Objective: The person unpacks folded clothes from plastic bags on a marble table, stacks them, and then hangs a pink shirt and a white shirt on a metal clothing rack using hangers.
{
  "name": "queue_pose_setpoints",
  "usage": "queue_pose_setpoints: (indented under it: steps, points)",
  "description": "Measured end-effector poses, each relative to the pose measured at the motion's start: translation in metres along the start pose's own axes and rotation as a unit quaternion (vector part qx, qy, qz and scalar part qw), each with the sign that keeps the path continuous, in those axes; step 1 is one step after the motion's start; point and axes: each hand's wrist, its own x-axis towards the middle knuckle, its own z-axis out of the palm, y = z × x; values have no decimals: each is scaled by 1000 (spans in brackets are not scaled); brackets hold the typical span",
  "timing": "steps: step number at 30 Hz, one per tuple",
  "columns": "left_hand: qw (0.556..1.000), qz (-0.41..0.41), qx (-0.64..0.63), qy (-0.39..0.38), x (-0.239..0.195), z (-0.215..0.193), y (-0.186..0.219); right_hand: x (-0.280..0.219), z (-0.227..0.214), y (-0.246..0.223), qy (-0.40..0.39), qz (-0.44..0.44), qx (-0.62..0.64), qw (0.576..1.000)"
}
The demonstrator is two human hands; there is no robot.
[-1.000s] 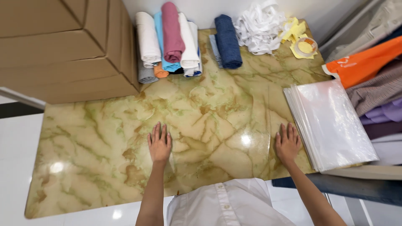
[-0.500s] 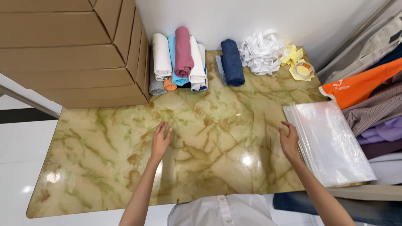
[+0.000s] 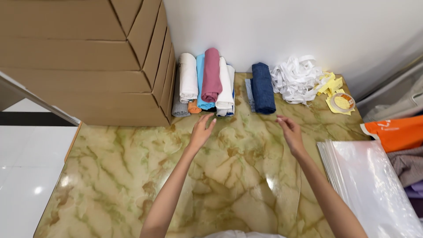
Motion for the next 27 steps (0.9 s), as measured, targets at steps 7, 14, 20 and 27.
queue_pose_setpoints:
  steps: [7, 14, 20, 27]
  points:
    - [990, 85, 52, 97, 76, 7, 48, 25, 41, -25, -18, 50, 21, 998]
    - [958, 72, 249, 123, 145, 19, 49, 41, 43, -15, 17, 115, 66, 991]
    - [966, -118, 220, 62, 185, 23, 12, 51, 45, -6, 13, 178, 110, 978]
    - [982, -178, 11, 67, 160, -6, 39, 39, 46, -37, -43, 225, 198, 953]
